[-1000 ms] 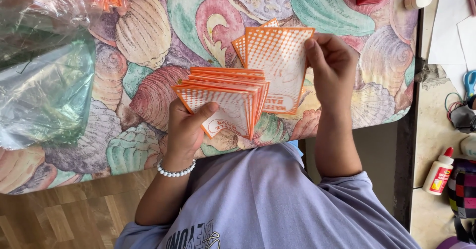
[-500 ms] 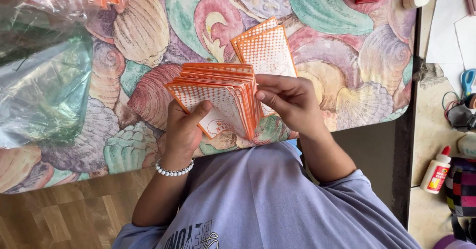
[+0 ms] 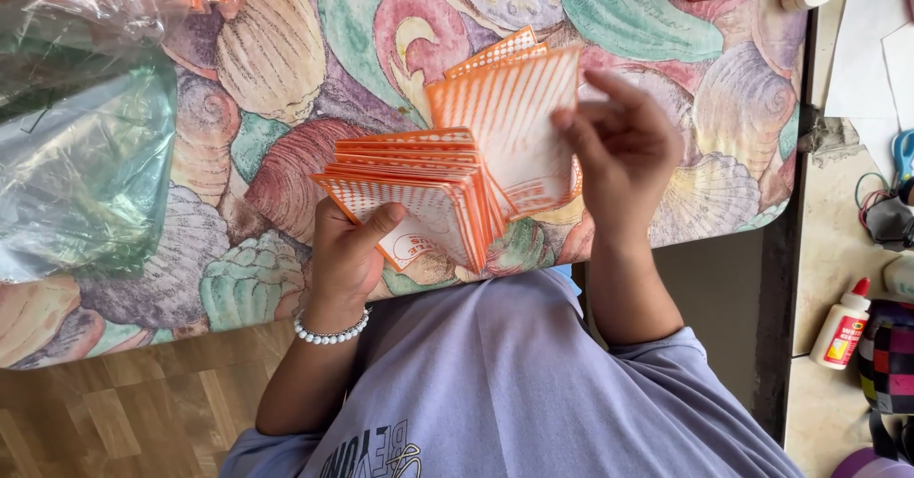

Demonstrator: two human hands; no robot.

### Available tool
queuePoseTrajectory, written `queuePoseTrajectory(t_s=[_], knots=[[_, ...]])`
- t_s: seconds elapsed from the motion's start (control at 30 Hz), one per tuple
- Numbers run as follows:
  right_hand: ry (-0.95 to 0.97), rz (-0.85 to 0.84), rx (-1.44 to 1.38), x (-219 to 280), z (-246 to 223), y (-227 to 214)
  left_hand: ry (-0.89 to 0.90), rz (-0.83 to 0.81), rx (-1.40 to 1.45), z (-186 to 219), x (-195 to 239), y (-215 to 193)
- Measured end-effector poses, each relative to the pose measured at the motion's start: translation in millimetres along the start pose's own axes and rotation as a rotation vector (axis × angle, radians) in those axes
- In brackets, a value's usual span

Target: The person applies glue to the edge of a paper sleeve, folds it to seal the edge, and then counts and sorts a stack of similar paper sleeves by hand.

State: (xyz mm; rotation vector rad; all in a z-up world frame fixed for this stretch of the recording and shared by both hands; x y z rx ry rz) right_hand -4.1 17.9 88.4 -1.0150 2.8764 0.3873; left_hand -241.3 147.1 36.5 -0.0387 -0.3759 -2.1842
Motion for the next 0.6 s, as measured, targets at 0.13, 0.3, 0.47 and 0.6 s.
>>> queuePoseTrajectory(t_s=[0.13, 0.3, 0.47, 0.6], knots=[[-0.177, -0.102, 0.452, -22.0, 21.7, -10.2, -0.095, -0.051, 0.079, -5.7, 2.5, -8.0], [-0.281, -0.215, 0.497, 7.5, -8.6, 12.9, -0.016, 0.005, -0.022, 15.2, -1.0, 9.6], [0.221, -0.204, 0.05, 47.7, -8.8, 25.3, -0.01, 0.009, -0.106, -6.4, 4.0, 6.4], [0.261, -0.111, 0.012, 38.8, -7.8, 21.2, -0.03, 0.022, -0.129, 20.5, 7.1, 12.7]])
Point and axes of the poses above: each hand's wrist, its own x-axis away from the middle knuckle, its own y-axis out of the palm, z = x × y, the point moved 2 cm from there along -x, towards the middle knuckle, and after that the axes turned 15 degrees about -x, right-handed, at the moved point
